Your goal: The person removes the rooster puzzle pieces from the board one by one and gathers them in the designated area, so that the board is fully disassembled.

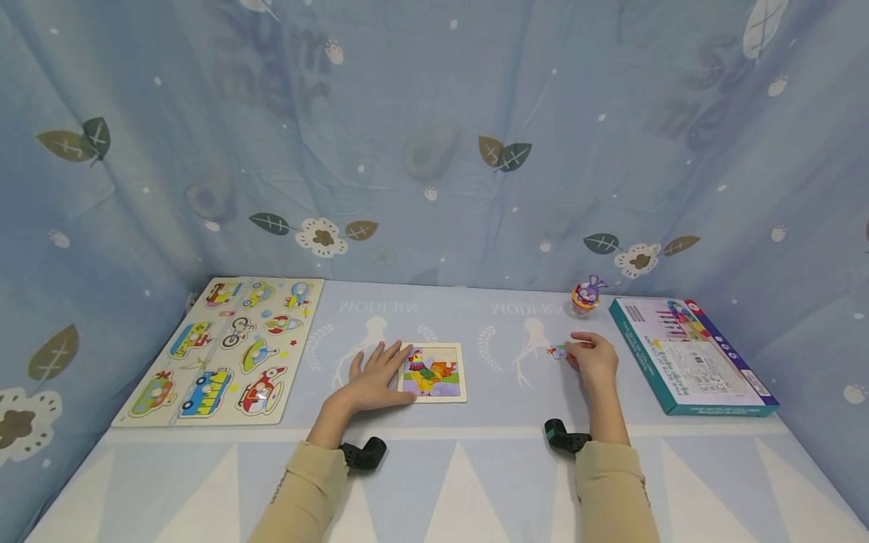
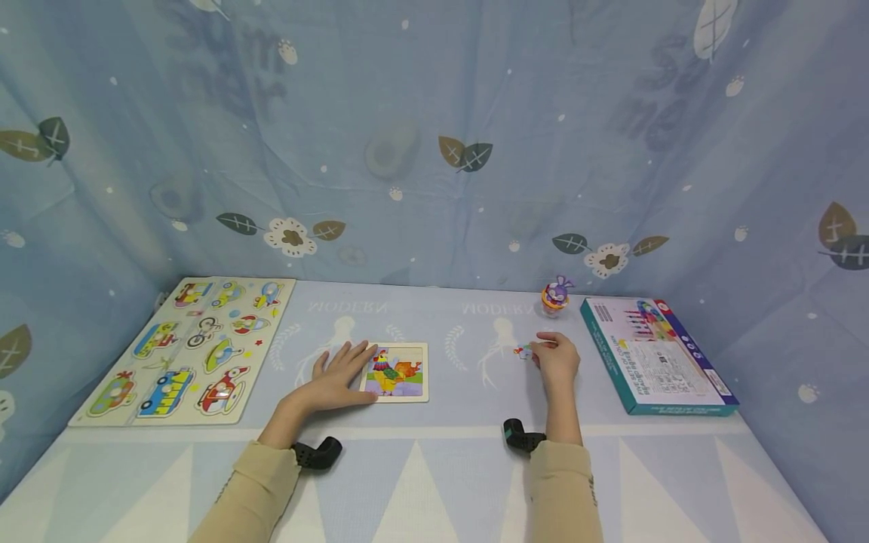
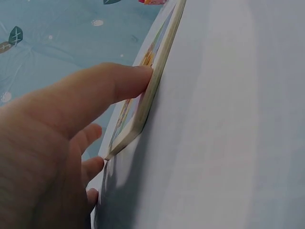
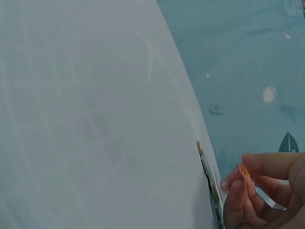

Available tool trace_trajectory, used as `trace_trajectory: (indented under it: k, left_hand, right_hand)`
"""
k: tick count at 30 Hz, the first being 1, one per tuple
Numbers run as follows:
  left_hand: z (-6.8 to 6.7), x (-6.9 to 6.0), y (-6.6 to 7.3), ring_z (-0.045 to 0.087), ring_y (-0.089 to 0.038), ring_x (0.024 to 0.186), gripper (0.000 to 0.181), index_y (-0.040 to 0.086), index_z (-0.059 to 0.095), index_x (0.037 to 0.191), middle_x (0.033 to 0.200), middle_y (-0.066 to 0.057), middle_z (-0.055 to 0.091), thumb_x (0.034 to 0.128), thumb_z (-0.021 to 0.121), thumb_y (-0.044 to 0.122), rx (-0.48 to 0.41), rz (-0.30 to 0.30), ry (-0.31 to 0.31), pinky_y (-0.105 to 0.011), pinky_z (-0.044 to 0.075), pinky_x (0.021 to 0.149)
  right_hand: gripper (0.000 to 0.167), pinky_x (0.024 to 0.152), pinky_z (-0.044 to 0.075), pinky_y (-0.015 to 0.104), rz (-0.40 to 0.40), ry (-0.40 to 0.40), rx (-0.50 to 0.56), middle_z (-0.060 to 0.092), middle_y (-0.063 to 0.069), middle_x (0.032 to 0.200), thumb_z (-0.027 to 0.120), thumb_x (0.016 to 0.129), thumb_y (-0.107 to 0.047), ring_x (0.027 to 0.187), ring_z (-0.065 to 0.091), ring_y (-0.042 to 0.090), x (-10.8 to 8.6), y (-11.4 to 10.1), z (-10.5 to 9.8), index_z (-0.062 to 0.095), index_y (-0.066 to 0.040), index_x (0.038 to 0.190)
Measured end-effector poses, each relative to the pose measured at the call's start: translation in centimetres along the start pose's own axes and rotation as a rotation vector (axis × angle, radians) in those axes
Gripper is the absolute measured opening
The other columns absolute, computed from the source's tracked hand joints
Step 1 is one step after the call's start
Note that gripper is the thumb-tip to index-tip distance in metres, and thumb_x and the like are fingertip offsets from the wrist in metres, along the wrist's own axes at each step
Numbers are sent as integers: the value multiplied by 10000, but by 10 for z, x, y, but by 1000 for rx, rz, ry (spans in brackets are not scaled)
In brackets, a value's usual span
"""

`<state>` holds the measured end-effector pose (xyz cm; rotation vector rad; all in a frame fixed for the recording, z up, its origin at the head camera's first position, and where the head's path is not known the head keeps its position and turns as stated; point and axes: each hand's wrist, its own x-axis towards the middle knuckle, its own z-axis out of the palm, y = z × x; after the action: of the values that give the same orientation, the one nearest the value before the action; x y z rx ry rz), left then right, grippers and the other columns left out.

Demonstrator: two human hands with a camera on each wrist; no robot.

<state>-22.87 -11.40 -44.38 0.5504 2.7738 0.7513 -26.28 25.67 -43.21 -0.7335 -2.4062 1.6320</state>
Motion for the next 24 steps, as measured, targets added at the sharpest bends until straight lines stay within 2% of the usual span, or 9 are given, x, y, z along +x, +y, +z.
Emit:
trace_trajectory:
  k: [5,12,19,24]
  left_hand:
    - [-1,0,0,100,-374,1396,879,118,270,1464,1525,-146,179,757,677,443,-14,7,29,-599,-6,1060]
    - [-7,-1,-6,113,-369,1394,913,123,303,1454,1526,-125,189,711,701,473,-20,-25,68,-570,93,1055]
    - [-10,-4,-9,49,-409,1392,887,134,372,1426,1520,-138,203,686,728,471,19,-64,45,-626,-45,1050]
    - [-8,-4,-11,41,-394,1397,881,149,376,1425,1521,-131,205,692,726,490,25,-65,38,-617,-61,1053]
  right_hand:
    - [347,554,473,147,-26,-34,-5,559,84,907,600,879,-122,645,548,67,-2,-5,7,569,17,1194]
    - [323,606,498,158,-47,-72,-22,564,80,909,594,887,-130,684,582,88,-7,-12,19,578,6,1180]
    - [313,598,487,153,-63,-118,-4,578,66,880,596,887,-138,663,572,62,-12,-17,29,581,7,1164]
    - [316,596,481,147,-89,-155,25,573,73,881,599,885,-127,660,559,63,-16,-20,37,579,12,1168]
